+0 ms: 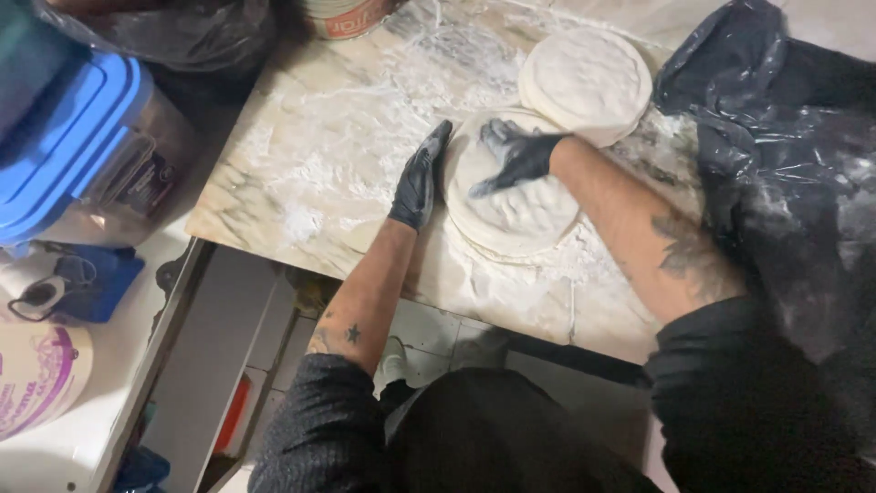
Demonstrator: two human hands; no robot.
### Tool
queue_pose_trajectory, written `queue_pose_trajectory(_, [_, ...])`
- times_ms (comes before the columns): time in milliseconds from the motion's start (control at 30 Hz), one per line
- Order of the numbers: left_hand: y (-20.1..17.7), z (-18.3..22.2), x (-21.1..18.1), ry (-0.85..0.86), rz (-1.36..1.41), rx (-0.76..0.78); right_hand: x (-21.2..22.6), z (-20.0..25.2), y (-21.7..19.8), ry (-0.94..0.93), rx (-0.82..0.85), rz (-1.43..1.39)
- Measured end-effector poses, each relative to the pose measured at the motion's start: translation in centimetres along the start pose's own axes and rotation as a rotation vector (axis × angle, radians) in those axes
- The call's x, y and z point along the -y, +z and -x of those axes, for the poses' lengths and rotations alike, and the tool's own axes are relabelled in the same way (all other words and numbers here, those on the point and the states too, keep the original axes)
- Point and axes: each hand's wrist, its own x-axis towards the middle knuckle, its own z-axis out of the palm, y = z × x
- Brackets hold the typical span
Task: Stretching and shaping several balls of pizza dough on a floured marble surface.
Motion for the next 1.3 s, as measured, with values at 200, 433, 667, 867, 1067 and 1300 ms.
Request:
queue_pose_trajectory(200, [0.7,-0.2,-1.0,-0.088,0.187,0.016,3.0,-0.3,-2.1,0.115,0.196,-0.035])
queue_pose_trajectory(433, [0.0,-0.9,0.5,-0.084,0.121,0.072,4.9,-1.2,-0.7,0.055,0.269,0.065])
queue_pose_trajectory(667, [0.8,-0.5,-0.4,-0.071,0.248,0.089,6.6,-0.5,-0.9,0.013,0.29,0.089])
queue_pose_trajectory(867, [1.0,0.5,-1.2,-0.012,0.439,0.129,7.3,-0.1,-0.5,-0.125,0.215,0.136])
queue_pose_trajectory(1067, [-0.6,0.0,2.0,-0.005,0.245,0.033,8.0,2.5,2.3,-0.127,0.2,0.339])
queue_pose_trajectory(1300, [0.4,1.1,-1.8,-0.041,-0.224,-0.028,8.2,5.6,1.0,-0.031,0.414,0.261])
